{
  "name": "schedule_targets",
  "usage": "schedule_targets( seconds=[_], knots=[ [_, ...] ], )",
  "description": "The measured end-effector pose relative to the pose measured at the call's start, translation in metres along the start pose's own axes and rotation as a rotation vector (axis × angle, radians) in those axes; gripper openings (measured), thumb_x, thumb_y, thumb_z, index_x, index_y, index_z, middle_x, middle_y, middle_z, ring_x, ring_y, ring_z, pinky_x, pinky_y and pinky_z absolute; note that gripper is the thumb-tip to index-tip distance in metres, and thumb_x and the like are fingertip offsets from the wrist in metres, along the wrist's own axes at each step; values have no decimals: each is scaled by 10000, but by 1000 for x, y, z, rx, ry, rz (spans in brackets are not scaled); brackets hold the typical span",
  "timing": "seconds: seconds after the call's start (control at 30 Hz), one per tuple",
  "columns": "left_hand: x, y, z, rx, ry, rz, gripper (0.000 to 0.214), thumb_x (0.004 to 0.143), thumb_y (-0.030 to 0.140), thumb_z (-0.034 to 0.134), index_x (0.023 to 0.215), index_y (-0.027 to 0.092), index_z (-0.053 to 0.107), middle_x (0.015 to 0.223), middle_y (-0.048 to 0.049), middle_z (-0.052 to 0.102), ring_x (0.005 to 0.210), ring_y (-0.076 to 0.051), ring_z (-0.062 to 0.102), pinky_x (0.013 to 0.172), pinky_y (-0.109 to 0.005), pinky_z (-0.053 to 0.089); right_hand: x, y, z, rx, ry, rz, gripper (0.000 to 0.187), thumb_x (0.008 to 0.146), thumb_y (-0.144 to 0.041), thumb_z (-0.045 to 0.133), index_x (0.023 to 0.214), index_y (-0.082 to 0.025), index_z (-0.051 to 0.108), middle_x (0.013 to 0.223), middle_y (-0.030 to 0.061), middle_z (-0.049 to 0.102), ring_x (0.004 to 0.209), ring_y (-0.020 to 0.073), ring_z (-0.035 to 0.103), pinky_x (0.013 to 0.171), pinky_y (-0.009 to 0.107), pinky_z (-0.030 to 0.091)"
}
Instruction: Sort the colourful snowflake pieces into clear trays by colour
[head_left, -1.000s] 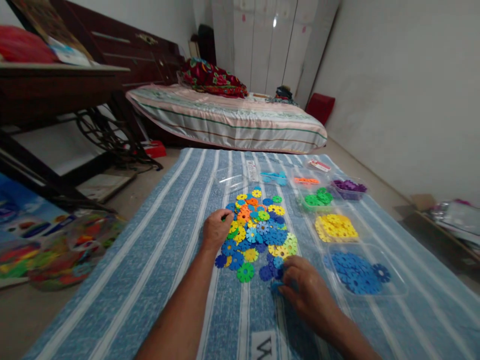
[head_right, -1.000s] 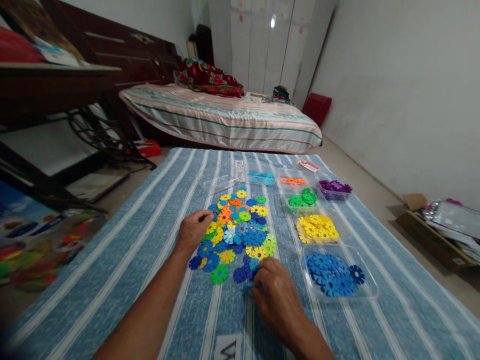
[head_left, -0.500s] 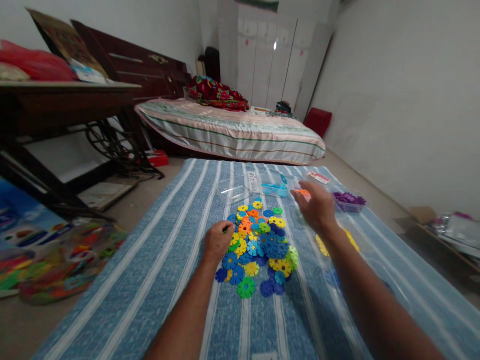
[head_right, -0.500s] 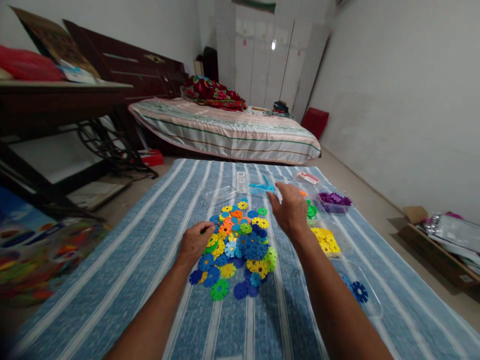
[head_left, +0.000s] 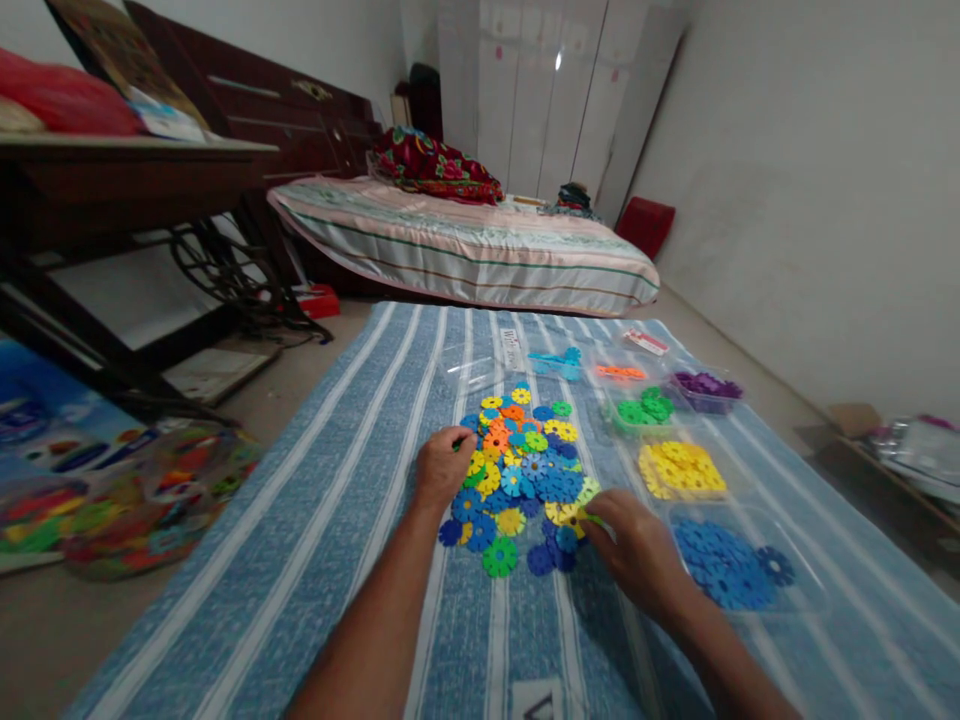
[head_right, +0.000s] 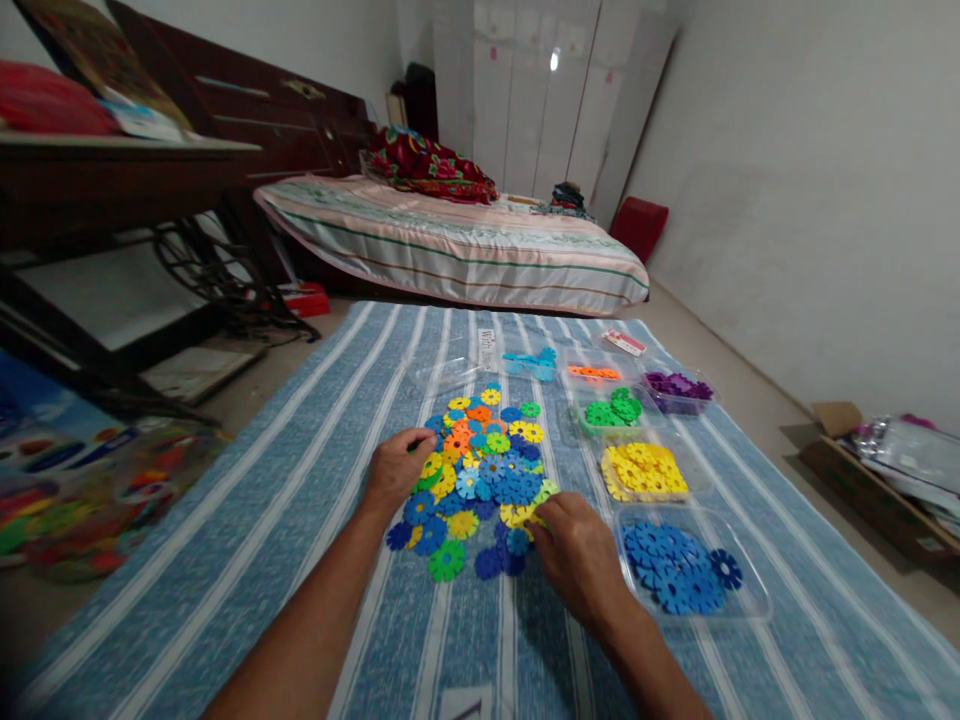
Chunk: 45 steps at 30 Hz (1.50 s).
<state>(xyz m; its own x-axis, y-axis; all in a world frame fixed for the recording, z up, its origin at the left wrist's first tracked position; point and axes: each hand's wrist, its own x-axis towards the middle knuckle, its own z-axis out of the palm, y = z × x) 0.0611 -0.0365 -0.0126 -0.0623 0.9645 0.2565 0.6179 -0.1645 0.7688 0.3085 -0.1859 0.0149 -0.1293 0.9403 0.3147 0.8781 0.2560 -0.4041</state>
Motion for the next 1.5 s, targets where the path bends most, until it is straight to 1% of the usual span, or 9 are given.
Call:
schedule_targets(
  seconds=[0.27,0.47,0.63,0.8,1.0,1.13,1.27,1.33,1.5],
  knots=[
    [0,1,4,10,6,-7,210,791,333,536,803,235,721,898,-3,752,891,-186,676,874,-284,500,-21,7,-2,28,19,-36,133,890,-199,542,893,-205,675,981,89,673,913,220,634,814,338,531],
    [1,1,4,16,9,0,208,790,327,544,812,232,727,914,-11,754,905,-193,678,874,-293,500,-28,2,12,-90,97,-151,193,867,-199,574,1030,-189,676,1137,130,658,1142,293,572,961,445,507],
    [1,1,5,28,1,6,213,791,313,531,807,231,727,905,-12,753,895,-189,674,876,-291,497,-20,-4,23,-214,48,-187,241,822,-157,619,1048,-203,688,1240,139,623,1225,340,511,973,497,501],
    [0,2,4,30,-2,-4,222,797,320,522,806,232,726,901,-10,751,870,-184,674,870,-287,497,-14,-3,27,-235,89,-236,171,860,-157,586,988,-178,696,1170,153,653,1194,341,534,940,494,519],
    [-1,4,2,39,-5,10,229,802,320,507,786,225,715,892,-19,746,889,-185,670,867,-278,490,-7,-5,21,-103,185,-301,218,929,-121,460,873,-197,657,1058,107,682,1135,243,575,969,403,500],
    [-1,3,1,33,-10,8,222,806,327,508,780,235,708,891,-15,746,881,-185,670,861,-282,491,9,-14,11,-63,16,-298,238,943,-158,459,781,-198,628,911,80,672,923,193,618,846,311,513],
    [0,2,0,21,0,11,211,801,337,516,764,249,704,872,-5,744,866,-186,669,857,-291,497,58,-11,-6,-125,-136,-291,278,937,-174,462,702,-200,607,780,52,639,766,168,593,702,265,467],
    [1,1,0,20,0,15,206,799,329,516,757,253,703,864,0,744,863,-185,669,851,-292,500,95,-4,-21,-189,-30,-259,288,938,-182,451,705,-193,619,759,61,633,748,177,587,698,277,450],
    [1,1,-1,25,4,21,200,792,313,522,758,246,707,864,-6,745,878,-187,673,859,-295,501,157,8,-53,-281,502,-25,241,938,-282,485,906,-162,692,861,115,680,847,243,609,770,345,450]
  ],
)
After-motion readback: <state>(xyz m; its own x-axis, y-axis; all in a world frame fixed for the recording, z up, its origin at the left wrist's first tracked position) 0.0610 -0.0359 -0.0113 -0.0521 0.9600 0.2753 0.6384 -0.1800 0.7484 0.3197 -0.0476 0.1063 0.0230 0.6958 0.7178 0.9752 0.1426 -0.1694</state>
